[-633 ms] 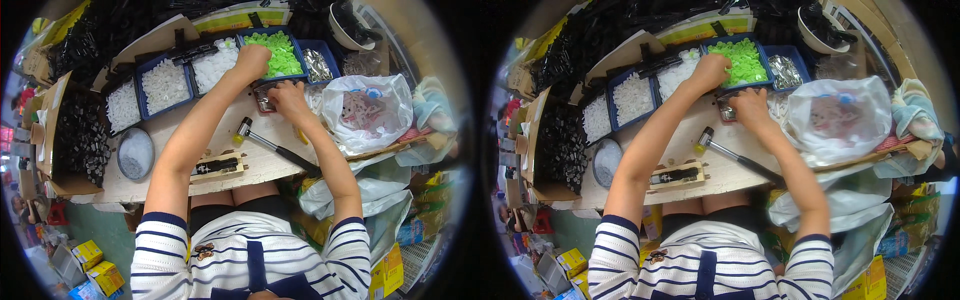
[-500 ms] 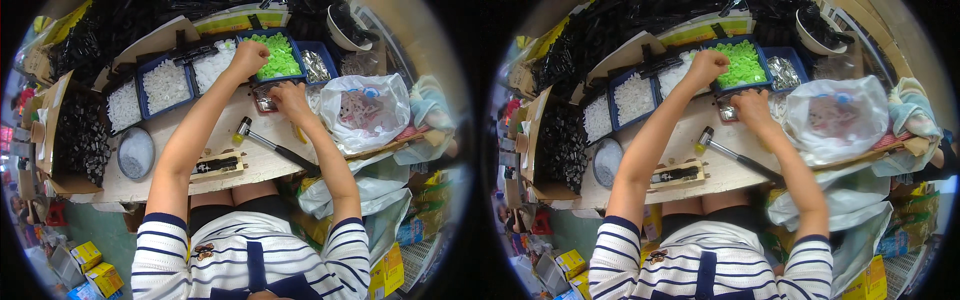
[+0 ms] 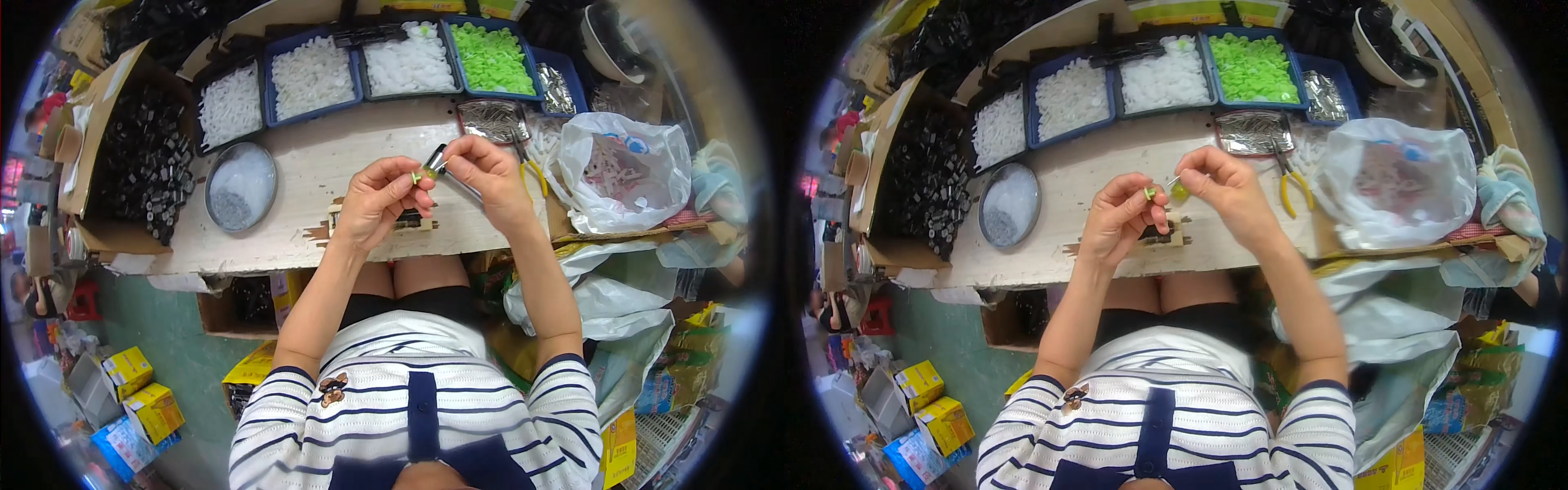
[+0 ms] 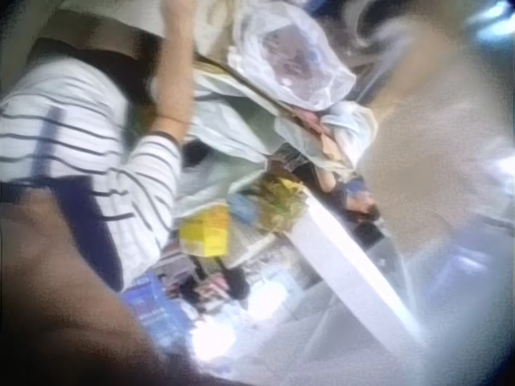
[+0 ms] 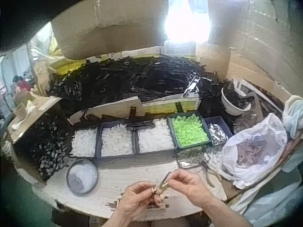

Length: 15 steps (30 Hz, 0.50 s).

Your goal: Assembling small plastic components into a toy assembly using hands and a small hammer.

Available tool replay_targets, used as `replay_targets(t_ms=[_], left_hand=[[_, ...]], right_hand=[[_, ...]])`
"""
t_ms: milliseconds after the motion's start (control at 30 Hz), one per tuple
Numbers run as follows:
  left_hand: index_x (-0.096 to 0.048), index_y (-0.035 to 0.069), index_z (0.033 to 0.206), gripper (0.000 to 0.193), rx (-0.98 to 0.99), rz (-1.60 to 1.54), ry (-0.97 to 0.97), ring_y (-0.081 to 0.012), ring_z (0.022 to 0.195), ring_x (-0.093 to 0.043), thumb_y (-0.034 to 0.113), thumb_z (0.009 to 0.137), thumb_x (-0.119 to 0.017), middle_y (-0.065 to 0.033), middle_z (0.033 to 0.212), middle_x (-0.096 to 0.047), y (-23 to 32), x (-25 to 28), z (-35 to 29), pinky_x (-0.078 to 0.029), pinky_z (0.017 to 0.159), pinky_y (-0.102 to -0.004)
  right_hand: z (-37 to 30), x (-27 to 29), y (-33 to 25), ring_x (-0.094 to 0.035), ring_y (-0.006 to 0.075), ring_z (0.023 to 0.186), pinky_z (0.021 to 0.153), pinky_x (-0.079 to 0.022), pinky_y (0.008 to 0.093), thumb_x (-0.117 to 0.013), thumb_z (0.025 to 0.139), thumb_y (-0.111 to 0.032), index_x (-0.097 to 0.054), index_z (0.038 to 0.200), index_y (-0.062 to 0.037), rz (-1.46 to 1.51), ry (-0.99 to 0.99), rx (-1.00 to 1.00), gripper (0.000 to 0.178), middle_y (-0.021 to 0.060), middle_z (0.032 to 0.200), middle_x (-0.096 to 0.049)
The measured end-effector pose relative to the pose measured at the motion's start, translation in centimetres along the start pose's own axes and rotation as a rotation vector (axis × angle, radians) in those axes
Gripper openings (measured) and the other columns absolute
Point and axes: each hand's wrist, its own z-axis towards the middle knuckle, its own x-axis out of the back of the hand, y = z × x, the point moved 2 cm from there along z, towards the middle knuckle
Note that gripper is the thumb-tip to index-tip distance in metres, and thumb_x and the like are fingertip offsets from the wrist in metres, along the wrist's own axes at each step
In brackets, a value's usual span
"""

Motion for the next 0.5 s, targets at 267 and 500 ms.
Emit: replay_targets(t_ms=[267,500], left_hand=[[-0.056,0.003,0.100,0.013,-0.057,-0.033,-0.041,-0.0204,0.074,-0.064,0.008,0.089,-0.054,-0.0154,0.090,-0.064,0.4,0.6,-2.5,-0.054,0.067,-0.0347],[-0.057,0.003,0.099,0.012,-0.113,-0.014,-0.015,-0.0182,0.075,-0.063,0.007,0.087,-0.057,-0.0124,0.090,-0.063,0.6,0.8,-2.9,-0.053,0.065,-0.0318]], right_hand=[[-0.4,-3.3,1.5,-0.049,0.0048,0.079,0.072,-0.040,0.0204,-0.058,0.087,-0.014,-0.057,0.092,-0.0031,0.011,-0.039,-0.054,0.012,-0.0027,0.084,-0.055],[-0.3,-4.0,1.6,-0.049,0.0056,0.082,0.077,-0.038,0.0211,-0.060,0.086,-0.015,-0.058,0.091,-0.0044,0.013,-0.058,-0.083,0.012,-0.0028,0.088,-0.055]])
